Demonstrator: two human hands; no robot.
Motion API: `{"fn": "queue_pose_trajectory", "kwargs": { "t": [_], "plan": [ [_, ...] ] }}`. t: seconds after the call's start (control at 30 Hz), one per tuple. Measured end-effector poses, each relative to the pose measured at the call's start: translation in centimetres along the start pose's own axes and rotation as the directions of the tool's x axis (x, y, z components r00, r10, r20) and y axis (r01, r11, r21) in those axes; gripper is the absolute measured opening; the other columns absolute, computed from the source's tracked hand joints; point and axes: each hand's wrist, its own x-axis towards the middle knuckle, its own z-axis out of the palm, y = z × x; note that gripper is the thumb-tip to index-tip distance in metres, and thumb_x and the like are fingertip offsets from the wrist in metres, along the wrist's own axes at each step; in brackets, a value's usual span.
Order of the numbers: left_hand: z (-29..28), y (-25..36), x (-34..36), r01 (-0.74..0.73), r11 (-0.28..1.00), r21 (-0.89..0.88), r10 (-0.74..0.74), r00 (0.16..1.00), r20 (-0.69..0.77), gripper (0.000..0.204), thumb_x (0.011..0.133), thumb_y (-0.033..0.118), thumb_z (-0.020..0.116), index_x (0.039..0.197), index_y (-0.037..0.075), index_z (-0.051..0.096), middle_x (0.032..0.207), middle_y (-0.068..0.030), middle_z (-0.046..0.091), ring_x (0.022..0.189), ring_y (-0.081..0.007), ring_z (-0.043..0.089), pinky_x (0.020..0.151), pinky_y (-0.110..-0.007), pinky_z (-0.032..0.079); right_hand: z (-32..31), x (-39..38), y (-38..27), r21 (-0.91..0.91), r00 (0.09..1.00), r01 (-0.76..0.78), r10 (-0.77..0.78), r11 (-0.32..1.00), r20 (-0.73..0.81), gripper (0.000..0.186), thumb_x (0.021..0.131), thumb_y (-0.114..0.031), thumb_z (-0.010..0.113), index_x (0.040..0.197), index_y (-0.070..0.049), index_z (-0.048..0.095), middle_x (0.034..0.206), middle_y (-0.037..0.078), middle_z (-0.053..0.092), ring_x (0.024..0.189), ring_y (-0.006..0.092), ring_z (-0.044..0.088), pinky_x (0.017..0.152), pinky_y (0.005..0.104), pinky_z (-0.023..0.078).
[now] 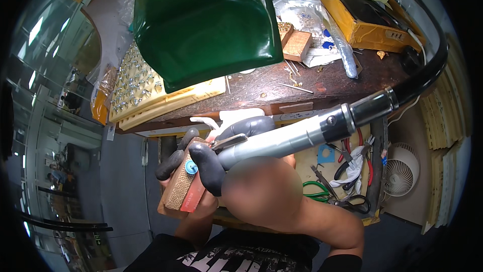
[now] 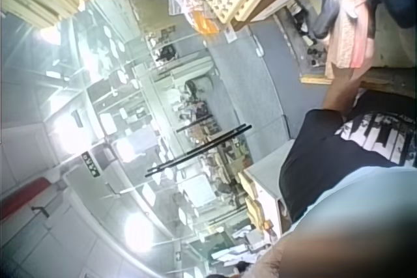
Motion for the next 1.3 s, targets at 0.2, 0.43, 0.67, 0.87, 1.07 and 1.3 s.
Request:
{"fn": "queue_pose_trajectory", "kwargs": {
  "t": [0.2, 0.43, 0.67, 0.87, 1.07, 1.3],
  "plan": [
    [0.1, 0.1, 0.1, -0.002, 0.997, -0.082, 0.001, 1.000, -0.013, 0.063, 0.086, -0.006, 0.069, 0.136, 0.010, 0.033, 0.136, -0.0277, 0.053, 0.123, -0.0335, 0.060, 0.106, -0.044, 0.048, 0.2, -0.3, -0.1, 0.025, 0.998, -0.051, 0.052, 0.998, -0.032, 0.021, 0.085, -0.012, 0.079, 0.091, 0.003, 0.066, 0.079, 0.009, 0.069, 0.067, 0.0175, 0.069, 0.058, 0.0290, 0.053],
    [-0.2, -0.2, -0.1, 0.020, 0.999, -0.039, -0.019, 0.999, 0.037, 0.064, 0.085, -0.006, 0.070, 0.136, 0.009, 0.034, 0.140, -0.0283, 0.049, 0.121, -0.0355, 0.061, 0.104, -0.045, 0.050, 0.2, -0.5, -0.1, 0.060, 0.997, -0.070, 0.071, 0.996, -0.013, 0.022, 0.085, -0.012, 0.079, 0.092, 0.003, 0.065, 0.083, 0.011, 0.068, 0.068, 0.0178, 0.068, 0.058, 0.0305, 0.053],
    [0.6, -1.5, -0.7, -0.055, 0.975, -0.216, 0.038, 0.996, -0.082, 0.066, 0.084, -0.007, 0.071, 0.137, 0.011, 0.035, 0.140, -0.0297, 0.047, 0.121, -0.0373, 0.060, 0.102, -0.046, 0.051, -0.3, -0.6, -0.4, -0.069, 1.000, -0.002, 0.001, 0.998, -0.012, 0.022, 0.085, -0.013, 0.079, 0.092, 0.004, 0.066, 0.081, 0.011, 0.068, 0.067, 0.0187, 0.068, 0.058, 0.0306, 0.053],
    [0.4, -0.7, -0.6, -0.026, 0.968, -0.249, 0.008, 0.997, -0.075, 0.064, 0.086, -0.009, 0.067, 0.139, 0.012, 0.037, 0.143, -0.0284, 0.045, 0.122, -0.0387, 0.059, 0.101, -0.048, 0.052, -0.3, -0.9, 0.1, 0.014, 0.997, -0.073, 0.073, 0.997, -0.002, 0.021, 0.086, -0.012, 0.077, 0.091, 0.006, 0.068, 0.082, 0.011, 0.069, 0.069, 0.0195, 0.069, 0.059, 0.0297, 0.052],
    [0.6, 0.3, -0.2, -0.010, 0.979, -0.202, -0.008, 0.996, -0.088, 0.062, 0.088, -0.012, 0.063, 0.140, 0.011, 0.037, 0.144, -0.0263, 0.045, 0.121, -0.0394, 0.059, 0.101, -0.048, 0.051, 0.2, -1.1, -0.2, 0.277, 0.933, -0.295, 0.339, 0.914, -0.123, 0.016, 0.086, -0.009, 0.074, 0.088, 0.006, 0.068, 0.080, 0.012, 0.069, 0.070, 0.0166, 0.067, 0.064, 0.0283, 0.051],
    [0.9, -0.1, -0.4, -0.011, 0.990, -0.139, -0.008, 0.990, -0.138, 0.057, 0.083, -0.013, 0.068, 0.134, 0.005, 0.048, 0.139, -0.0233, 0.053, 0.121, -0.0361, 0.060, 0.101, -0.046, 0.051, 0.2, -0.3, 0.2, 0.439, 0.939, -0.166, 0.277, 0.883, -0.202, 0.019, 0.093, -0.010, 0.066, 0.094, 0.008, 0.069, 0.079, 0.009, 0.071, 0.074, 0.0136, 0.067, 0.065, 0.0271, 0.053]
  ]
}}
